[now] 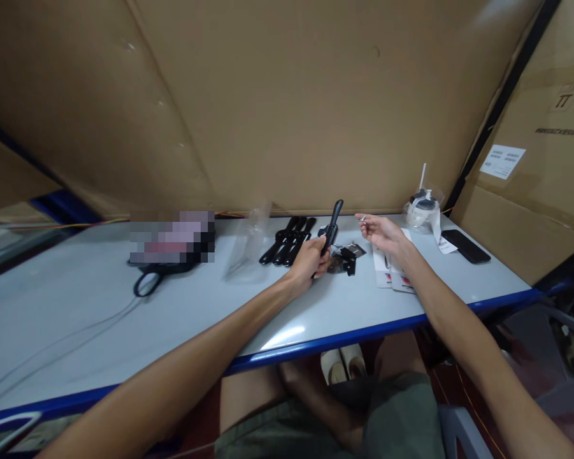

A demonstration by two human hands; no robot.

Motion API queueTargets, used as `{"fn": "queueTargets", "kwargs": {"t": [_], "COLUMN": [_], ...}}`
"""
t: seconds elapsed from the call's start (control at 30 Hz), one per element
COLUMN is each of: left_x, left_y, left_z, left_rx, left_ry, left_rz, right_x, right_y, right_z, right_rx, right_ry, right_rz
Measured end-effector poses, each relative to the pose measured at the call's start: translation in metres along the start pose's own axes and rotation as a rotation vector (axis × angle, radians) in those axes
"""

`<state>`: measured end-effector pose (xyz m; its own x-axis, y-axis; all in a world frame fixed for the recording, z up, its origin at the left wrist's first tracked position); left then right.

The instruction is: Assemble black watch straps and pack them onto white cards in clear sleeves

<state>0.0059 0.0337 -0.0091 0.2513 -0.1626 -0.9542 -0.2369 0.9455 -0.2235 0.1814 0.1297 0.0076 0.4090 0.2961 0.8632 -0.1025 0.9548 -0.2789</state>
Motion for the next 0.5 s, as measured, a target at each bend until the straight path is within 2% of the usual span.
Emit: {"fn": "queueTargets", "kwargs": {"t": [0.3,0.5], "left_x": [0.0,0.003], "left_y": [0.001,0.002], "left_z": [-0.001,0.001], "left_rx": [0.01,0.024], "left_ry": [0.061,0.147], "left_rz": [0.04,0.098], "right_x": [0.003,0.004], "right_y": [-0.004,-0.015], "right_z": [0.004,0.019], "right_rx": [-0.076,0.034], "right_ry": [-0.108,-0.265], "right_rz": [-0.241,-0.391]}}
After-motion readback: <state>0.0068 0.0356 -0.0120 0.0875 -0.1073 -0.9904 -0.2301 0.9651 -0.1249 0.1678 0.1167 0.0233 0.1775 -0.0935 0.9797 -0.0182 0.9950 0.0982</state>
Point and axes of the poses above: each hand's wrist, its own y-axis towards the middle knuckle, its own z-axis out of the palm, x = y × z, the point moved 4 cm from there along y, towards the middle knuckle, and after that the axes turned 14 degrees about -x, right-handed, at the moved point
